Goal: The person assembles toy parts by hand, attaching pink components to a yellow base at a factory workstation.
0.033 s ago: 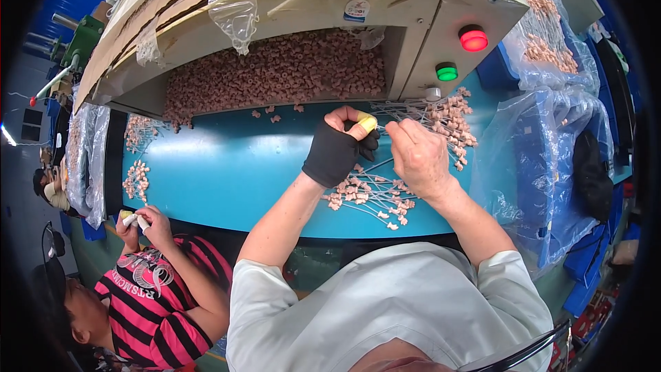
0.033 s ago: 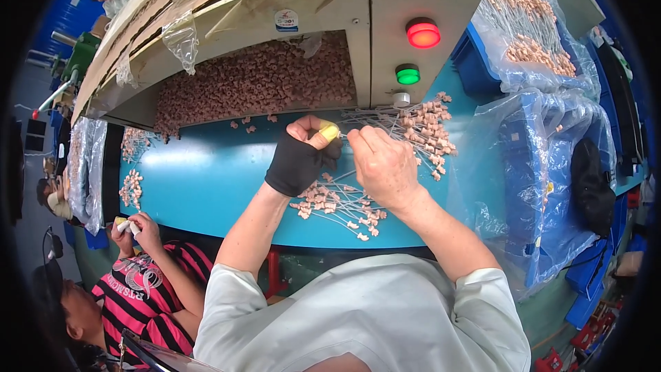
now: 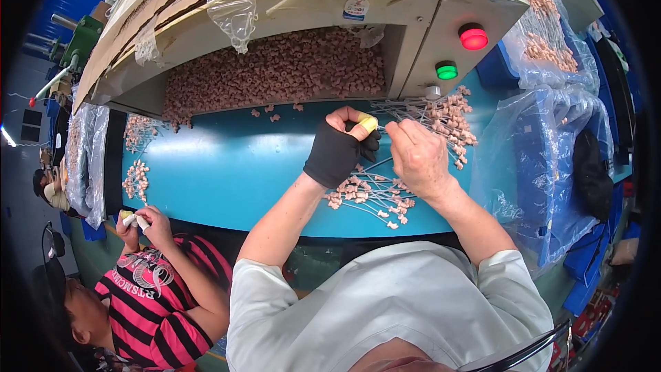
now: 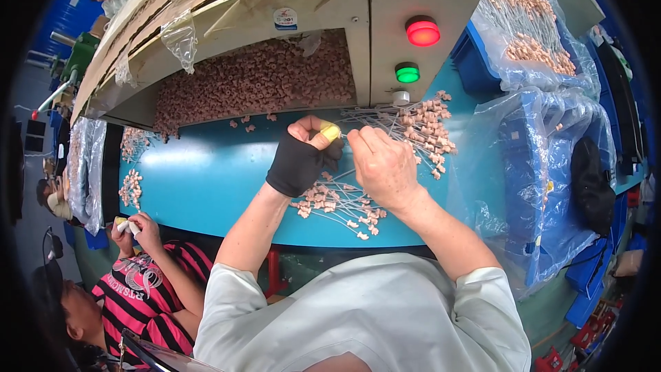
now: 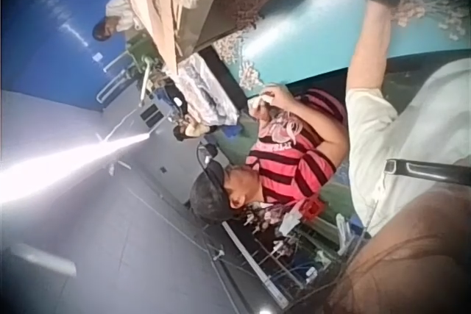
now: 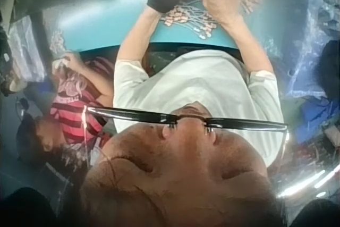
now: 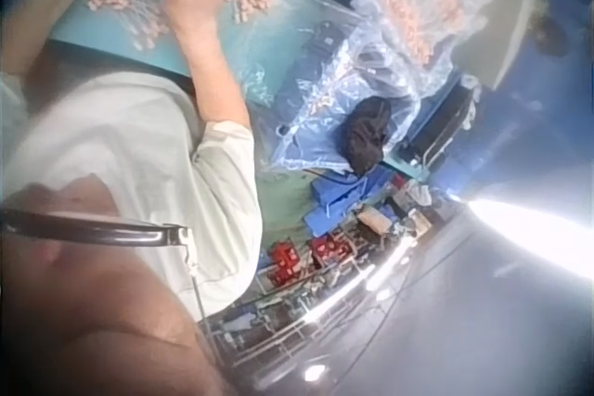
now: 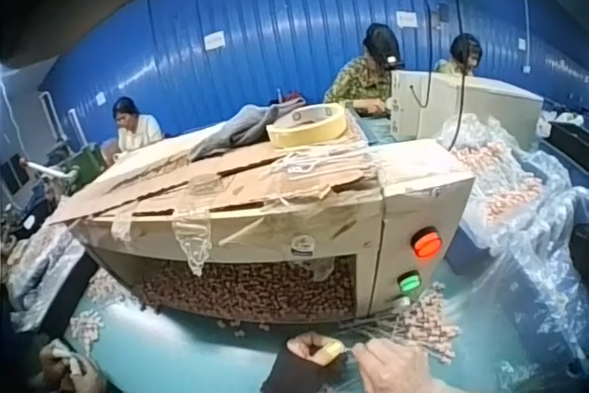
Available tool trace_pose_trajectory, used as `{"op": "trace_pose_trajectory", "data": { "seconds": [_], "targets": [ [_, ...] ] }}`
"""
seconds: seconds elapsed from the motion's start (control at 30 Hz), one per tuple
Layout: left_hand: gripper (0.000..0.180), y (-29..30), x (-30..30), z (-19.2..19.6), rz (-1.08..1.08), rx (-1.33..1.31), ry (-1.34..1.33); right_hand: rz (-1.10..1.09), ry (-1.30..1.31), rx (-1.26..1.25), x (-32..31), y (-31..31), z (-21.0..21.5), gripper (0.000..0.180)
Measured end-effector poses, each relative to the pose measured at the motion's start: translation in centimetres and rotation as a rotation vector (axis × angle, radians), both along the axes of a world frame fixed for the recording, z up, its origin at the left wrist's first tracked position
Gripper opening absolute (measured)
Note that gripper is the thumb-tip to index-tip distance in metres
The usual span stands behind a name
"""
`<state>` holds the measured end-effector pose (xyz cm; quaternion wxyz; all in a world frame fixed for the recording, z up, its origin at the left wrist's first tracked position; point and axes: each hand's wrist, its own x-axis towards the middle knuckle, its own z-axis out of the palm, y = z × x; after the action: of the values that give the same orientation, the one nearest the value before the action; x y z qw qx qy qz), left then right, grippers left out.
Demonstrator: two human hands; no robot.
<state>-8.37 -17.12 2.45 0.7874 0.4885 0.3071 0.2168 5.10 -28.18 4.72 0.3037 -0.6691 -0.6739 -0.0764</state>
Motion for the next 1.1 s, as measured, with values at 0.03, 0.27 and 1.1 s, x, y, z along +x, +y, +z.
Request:
{"op": "trace_pose_trajectory", "data": {
  "seconds": [0.03, 0.27, 1.1],
  "targets": [
    [0.014, -0.1, 0.0, 0.0, -0.003, -0.003, 0.000, -0.001, -0.006, 0.005, 0.0, -0.1, -0.3, 0.023],
    [0.010, -0.4, -0.4, -0.3, -0.103, -0.211, -0.053, 0.026, 0.019, 0.008, -0.7, -0.9, -0.6, 0.019],
    [0.015, 11.3, 3.9, -4.6, 0.252, 1.535, 0.539, -0.424, 0.137, -0.379, 4.1, -1.4, 1.7, 0.014]
  ]
}}
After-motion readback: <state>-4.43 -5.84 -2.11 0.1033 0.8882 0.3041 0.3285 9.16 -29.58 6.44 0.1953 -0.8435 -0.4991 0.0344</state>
